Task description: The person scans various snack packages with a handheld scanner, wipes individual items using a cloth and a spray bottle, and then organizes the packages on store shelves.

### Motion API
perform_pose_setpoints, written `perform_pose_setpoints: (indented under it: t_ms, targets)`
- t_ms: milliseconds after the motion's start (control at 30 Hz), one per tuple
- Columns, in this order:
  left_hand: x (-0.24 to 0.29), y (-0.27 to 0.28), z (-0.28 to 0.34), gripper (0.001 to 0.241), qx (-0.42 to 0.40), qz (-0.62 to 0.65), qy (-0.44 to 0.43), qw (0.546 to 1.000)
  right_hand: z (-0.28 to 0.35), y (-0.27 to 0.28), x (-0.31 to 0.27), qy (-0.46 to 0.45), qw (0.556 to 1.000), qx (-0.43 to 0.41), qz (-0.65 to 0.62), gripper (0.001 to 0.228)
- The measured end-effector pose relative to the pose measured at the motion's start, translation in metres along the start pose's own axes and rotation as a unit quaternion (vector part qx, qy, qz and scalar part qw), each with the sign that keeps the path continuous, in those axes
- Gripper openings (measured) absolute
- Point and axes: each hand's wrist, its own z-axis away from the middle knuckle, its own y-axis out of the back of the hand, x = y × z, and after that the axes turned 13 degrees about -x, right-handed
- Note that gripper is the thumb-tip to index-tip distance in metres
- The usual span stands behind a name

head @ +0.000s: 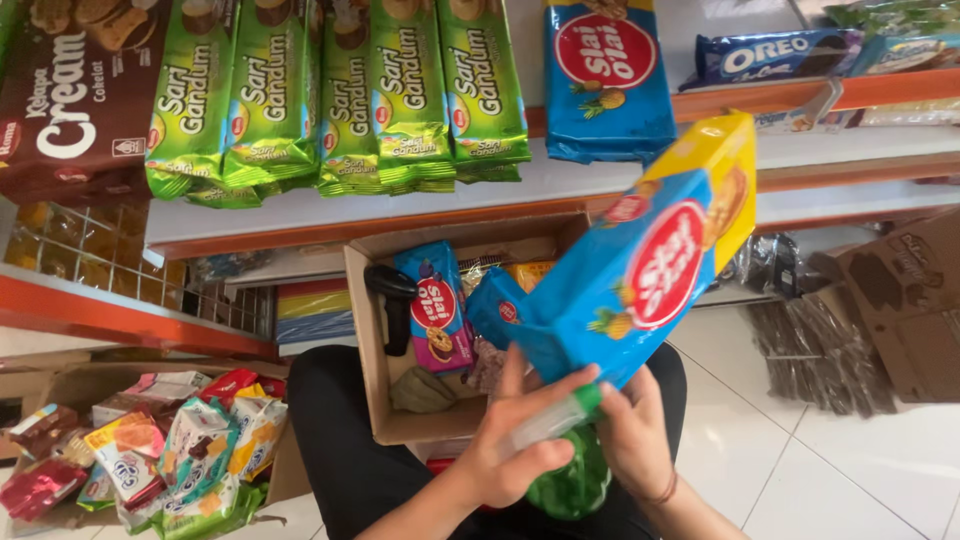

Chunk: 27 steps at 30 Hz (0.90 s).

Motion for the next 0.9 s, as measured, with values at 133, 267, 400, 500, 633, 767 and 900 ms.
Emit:
perform_pose_setpoints:
  t_ms: [133,267,400,500,633,767,900]
  targets:
    - [-0.002,0.003,-0.016,0.069,-0.007,-0.070,-0.020,0.997,-0.021,-0.003,-0.027,-0.011,0.998,0.001,-0.055,0.045]
    - [-0.006,0.002,-0.034,0.067,-0.008,-0.036,-0.076,0.996,-0.037,-0.015,-0.049,0.015,0.995,0.051,-0.080,0.047]
    - [-0.004,0.004,-0.036,0.066,-0.019,-0.024,-0.064,0.997,-0.056,-0.017,-0.074,0.078,0.995,0.067,-0.002,0.046]
    - [-0.005,0.010,-0.026,0.064,-0.008,-0.001,-0.065,0.998,-0.076,-0.013,-0.096,0.097,0.994,0.030,0.043,0.046]
    - [-0.017,0.018,-0.007,0.054,0.015,-0.047,0.002,0.999,-0.119,0.005,-0.110,0.070,0.997,-0.012,0.002,0.045]
    - [-0.024,0.031,0.017,0.034,0.100,0.017,0.084,0.991,-0.161,0.027,-0.114,0.066,0.997,-0.028,-0.003,0.041]
    - [-0.012,0.072,0.049,0.039,0.243,-0.028,0.051,0.968,-0.174,0.038,-0.126,0.071,0.993,-0.059,-0.068,0.044]
